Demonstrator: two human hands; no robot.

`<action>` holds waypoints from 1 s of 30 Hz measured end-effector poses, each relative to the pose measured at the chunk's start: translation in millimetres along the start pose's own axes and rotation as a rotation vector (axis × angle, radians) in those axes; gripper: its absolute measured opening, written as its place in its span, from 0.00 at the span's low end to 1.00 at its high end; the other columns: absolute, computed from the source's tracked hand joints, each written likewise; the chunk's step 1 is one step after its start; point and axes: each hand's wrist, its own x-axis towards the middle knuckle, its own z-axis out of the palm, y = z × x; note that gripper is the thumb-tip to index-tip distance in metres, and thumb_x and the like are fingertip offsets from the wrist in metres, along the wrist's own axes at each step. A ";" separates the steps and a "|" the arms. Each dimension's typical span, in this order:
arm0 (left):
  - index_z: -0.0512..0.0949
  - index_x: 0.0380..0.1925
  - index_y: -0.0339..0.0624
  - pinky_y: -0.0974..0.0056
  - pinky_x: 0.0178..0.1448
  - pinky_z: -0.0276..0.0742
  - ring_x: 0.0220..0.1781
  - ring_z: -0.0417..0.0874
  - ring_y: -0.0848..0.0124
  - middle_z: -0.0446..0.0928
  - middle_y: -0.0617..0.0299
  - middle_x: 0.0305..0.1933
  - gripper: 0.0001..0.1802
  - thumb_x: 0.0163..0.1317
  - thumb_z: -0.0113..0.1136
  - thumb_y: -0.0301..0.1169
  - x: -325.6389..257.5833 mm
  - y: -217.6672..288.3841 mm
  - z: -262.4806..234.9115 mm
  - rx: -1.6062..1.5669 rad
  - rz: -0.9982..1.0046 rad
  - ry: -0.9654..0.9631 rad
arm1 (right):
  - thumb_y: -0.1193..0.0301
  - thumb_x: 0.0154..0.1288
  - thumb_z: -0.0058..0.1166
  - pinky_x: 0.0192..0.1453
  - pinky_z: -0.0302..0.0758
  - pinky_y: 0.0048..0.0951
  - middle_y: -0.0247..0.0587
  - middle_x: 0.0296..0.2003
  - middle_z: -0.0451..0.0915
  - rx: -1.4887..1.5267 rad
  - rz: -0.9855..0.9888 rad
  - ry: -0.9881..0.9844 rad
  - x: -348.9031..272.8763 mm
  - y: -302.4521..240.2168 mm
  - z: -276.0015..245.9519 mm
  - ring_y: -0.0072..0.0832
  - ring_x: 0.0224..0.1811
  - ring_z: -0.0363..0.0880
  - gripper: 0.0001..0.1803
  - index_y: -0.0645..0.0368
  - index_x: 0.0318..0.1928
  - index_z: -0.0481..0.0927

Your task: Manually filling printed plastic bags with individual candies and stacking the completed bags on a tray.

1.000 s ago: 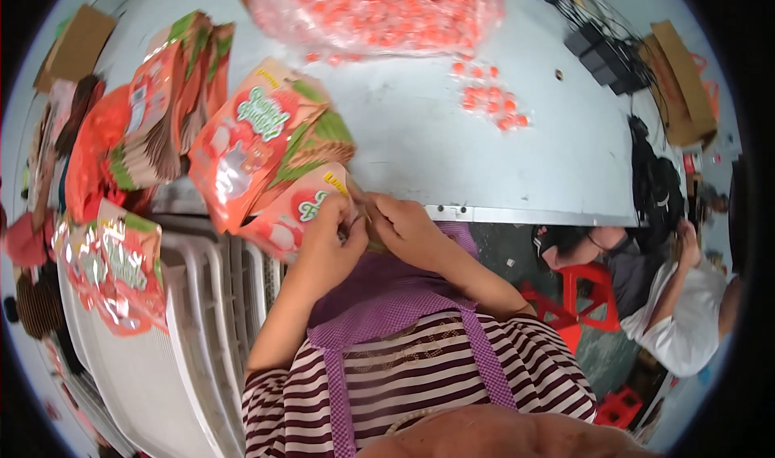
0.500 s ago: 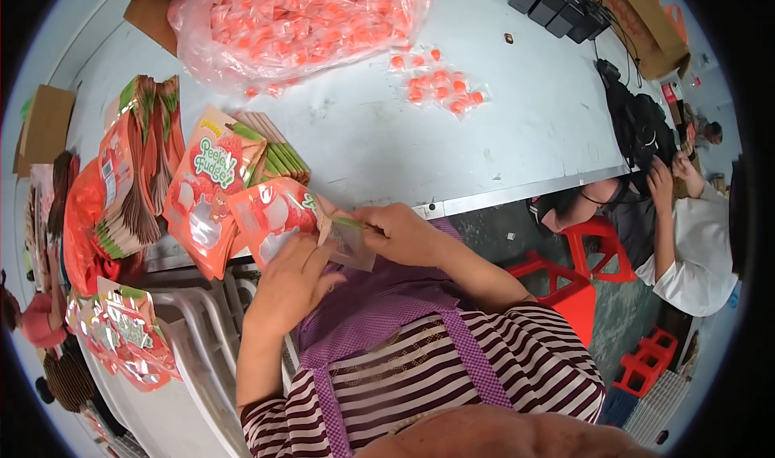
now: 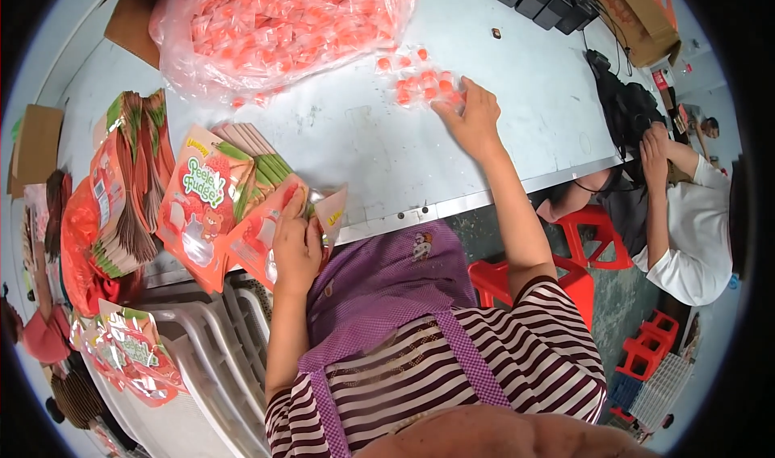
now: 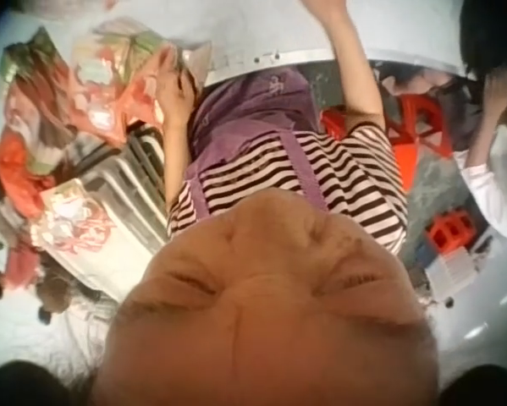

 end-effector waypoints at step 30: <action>0.66 0.25 0.32 0.54 0.57 0.70 0.55 0.73 0.45 0.72 0.39 0.55 0.07 0.55 0.56 0.19 1.4 -3.6 0.0 0.033 0.065 0.015 | 0.55 0.53 0.60 0.58 0.55 0.42 0.41 0.49 0.69 0.023 -0.383 -0.145 -19.7 -62.3 -18.1 0.39 0.52 0.64 0.30 0.46 0.58 0.71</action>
